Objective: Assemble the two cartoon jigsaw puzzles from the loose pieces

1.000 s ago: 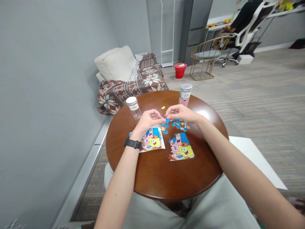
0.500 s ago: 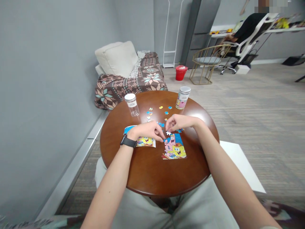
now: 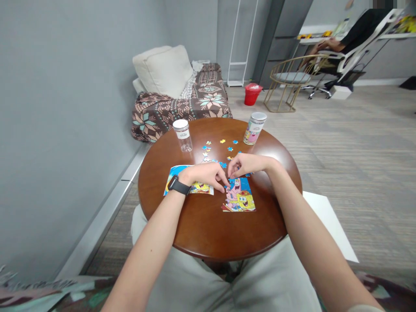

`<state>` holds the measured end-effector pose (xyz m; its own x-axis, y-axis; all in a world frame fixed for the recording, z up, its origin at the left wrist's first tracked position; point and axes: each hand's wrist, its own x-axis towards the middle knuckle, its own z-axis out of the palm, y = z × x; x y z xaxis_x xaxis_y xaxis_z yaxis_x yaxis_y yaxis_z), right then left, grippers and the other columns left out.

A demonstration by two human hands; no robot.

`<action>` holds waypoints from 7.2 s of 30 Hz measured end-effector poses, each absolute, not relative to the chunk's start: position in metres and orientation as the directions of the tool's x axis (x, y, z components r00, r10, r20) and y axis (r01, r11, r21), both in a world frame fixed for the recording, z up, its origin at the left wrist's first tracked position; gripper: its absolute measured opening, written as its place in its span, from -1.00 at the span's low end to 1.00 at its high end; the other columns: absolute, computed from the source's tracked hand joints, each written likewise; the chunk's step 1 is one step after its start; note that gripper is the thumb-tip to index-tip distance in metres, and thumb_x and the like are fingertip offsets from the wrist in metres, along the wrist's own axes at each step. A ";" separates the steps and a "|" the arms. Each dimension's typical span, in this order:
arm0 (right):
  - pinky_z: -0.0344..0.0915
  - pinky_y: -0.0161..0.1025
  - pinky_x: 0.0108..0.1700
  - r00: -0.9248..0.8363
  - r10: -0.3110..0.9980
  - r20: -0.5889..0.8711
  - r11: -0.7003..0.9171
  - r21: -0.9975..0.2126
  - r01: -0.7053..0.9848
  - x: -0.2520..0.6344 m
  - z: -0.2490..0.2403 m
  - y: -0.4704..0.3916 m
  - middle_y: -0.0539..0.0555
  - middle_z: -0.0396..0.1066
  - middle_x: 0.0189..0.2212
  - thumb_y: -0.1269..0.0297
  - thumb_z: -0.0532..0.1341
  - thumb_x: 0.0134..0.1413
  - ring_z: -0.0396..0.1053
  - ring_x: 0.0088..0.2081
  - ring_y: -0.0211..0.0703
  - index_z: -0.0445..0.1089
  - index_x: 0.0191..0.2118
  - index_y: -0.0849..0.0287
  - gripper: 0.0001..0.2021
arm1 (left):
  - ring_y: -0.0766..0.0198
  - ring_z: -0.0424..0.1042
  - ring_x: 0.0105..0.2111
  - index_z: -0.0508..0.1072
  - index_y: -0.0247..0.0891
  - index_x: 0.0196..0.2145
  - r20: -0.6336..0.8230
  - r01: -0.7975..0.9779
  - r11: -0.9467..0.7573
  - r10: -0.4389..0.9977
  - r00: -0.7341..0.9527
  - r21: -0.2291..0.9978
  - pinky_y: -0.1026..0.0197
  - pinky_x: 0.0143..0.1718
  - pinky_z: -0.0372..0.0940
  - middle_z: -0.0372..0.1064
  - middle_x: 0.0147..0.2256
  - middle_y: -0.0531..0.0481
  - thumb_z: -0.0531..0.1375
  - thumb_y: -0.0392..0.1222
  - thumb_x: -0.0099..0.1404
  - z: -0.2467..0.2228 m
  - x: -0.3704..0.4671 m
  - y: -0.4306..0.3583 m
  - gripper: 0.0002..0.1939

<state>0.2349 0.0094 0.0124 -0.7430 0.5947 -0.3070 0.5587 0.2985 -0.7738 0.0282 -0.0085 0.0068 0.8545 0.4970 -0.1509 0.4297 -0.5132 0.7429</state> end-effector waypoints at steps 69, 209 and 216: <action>0.13 -0.33 -0.66 -0.417 0.855 -0.309 0.008 -0.795 0.607 0.252 0.010 0.018 0.11 0.27 -0.81 -0.46 -0.10 -0.01 0.19 -0.76 -0.30 0.24 -0.75 0.19 -0.23 | 0.44 0.02 -0.60 0.59 -0.17 -0.12 -0.119 0.481 -0.663 0.513 0.850 0.574 0.29 -0.53 -0.11 0.08 -0.60 0.17 0.29 0.04 0.12 0.001 0.032 -0.005 -0.60; 0.17 0.04 0.22 -0.550 0.803 0.231 0.582 -0.506 0.637 0.263 -0.032 0.050 0.18 0.32 0.02 0.22 0.39 -0.14 0.32 0.10 0.06 0.54 -0.18 0.10 -0.70 | 0.17 0.44 -0.11 0.50 -0.18 -0.09 0.029 0.673 -0.700 0.698 0.716 0.240 0.22 -0.10 0.25 0.49 -0.15 -0.06 0.07 -0.20 0.36 -0.004 0.017 0.009 -0.74; 0.11 0.08 0.26 -0.530 0.817 0.229 0.565 -0.504 0.653 0.265 -0.038 0.052 0.24 0.24 0.17 0.15 0.39 -0.12 0.20 0.22 0.12 0.42 0.05 0.12 -0.46 | 0.14 0.34 -0.02 0.41 -0.28 -0.01 0.123 0.733 -0.638 0.768 0.629 0.235 0.18 0.00 0.23 0.32 -0.06 -0.13 0.14 -0.10 0.32 -0.004 0.014 0.005 -0.67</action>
<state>0.2645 0.0517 -0.0376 -0.5299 0.8165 0.2292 0.6532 0.5653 -0.5038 0.0143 0.0052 -0.0035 0.6287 0.7679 0.1228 0.7333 -0.6380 0.2349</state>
